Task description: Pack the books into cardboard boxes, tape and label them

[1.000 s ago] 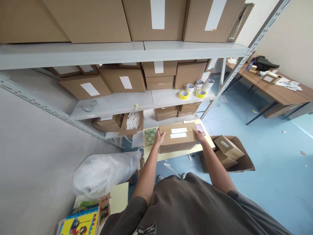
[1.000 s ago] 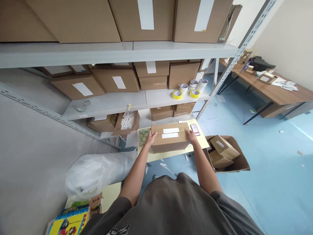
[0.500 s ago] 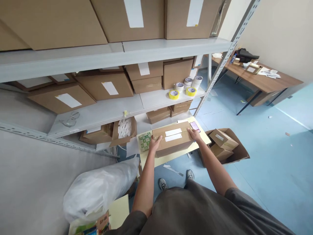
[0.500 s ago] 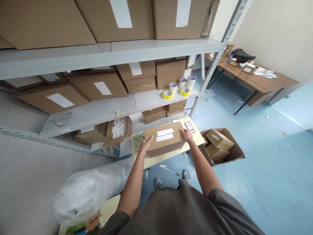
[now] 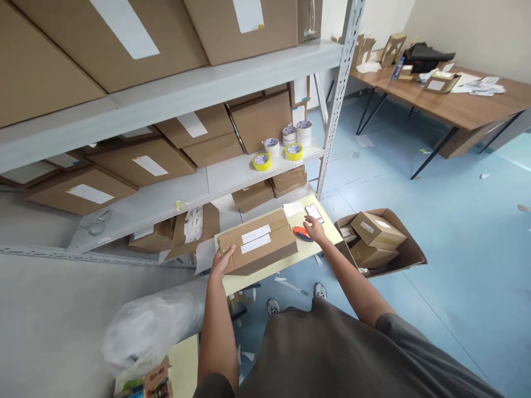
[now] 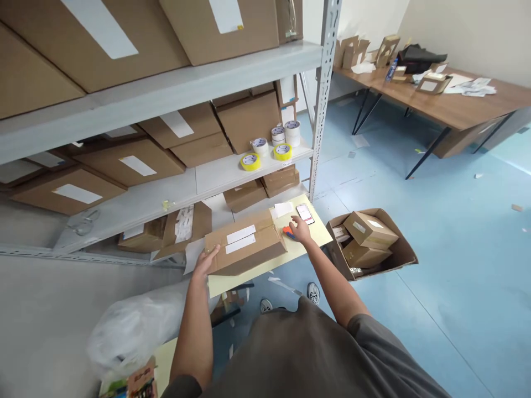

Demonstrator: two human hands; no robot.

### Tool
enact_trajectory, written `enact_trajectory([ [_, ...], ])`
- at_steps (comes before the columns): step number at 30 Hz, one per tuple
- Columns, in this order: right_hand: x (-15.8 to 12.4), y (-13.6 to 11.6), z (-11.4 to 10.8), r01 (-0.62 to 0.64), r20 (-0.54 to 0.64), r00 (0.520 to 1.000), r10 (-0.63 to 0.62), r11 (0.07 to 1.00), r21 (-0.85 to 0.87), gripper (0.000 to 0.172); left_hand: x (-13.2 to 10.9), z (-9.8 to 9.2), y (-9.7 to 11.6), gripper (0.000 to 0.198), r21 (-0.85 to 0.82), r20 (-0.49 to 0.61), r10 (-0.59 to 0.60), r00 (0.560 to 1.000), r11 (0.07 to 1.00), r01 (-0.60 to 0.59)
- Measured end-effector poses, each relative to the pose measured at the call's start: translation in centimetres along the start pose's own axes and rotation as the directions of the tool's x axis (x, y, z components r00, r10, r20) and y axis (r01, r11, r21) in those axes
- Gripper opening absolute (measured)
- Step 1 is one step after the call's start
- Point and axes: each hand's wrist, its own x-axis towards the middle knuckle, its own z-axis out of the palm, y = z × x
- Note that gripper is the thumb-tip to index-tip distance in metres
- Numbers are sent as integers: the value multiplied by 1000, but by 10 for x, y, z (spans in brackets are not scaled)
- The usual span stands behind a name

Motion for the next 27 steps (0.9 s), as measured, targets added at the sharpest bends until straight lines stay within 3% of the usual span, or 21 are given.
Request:
enact_trajectory([
  [4, 27, 35, -9, -18, 81, 996, 33, 982, -187, 52, -12, 3, 13, 51, -16, -59, -79, 995, 997, 78],
  [7, 39, 57, 3, -11, 223, 972, 78, 958, -288, 42, -11, 4, 19, 52, 10, -92, -137, 986, 990, 138],
  [11, 40, 90, 29, -1, 360, 922, 140, 934, -359, 30, -5, 5, 16, 50, 21, -138, -112, 984, 993, 116],
  [15, 36, 115, 51, 5, 393, 905, 162, 920, -392, 38, -2, 5, 9, 52, 11, -145, -122, 982, 992, 125],
  [18, 37, 120, 59, -30, 367, 908, 204, 903, -428, 36, -1, 4, 10, 55, -8, -119, -126, 985, 992, 126],
  [22, 38, 113, 47, -50, 336, 918, 210, 903, -426, 32, -11, 7, 14, 56, -47, -82, -169, 982, 985, 165],
  [27, 36, 100, 3, -81, 199, 972, 126, 973, -217, 25, -55, 24, -8, 62, -79, -26, -130, 991, 989, 128],
])
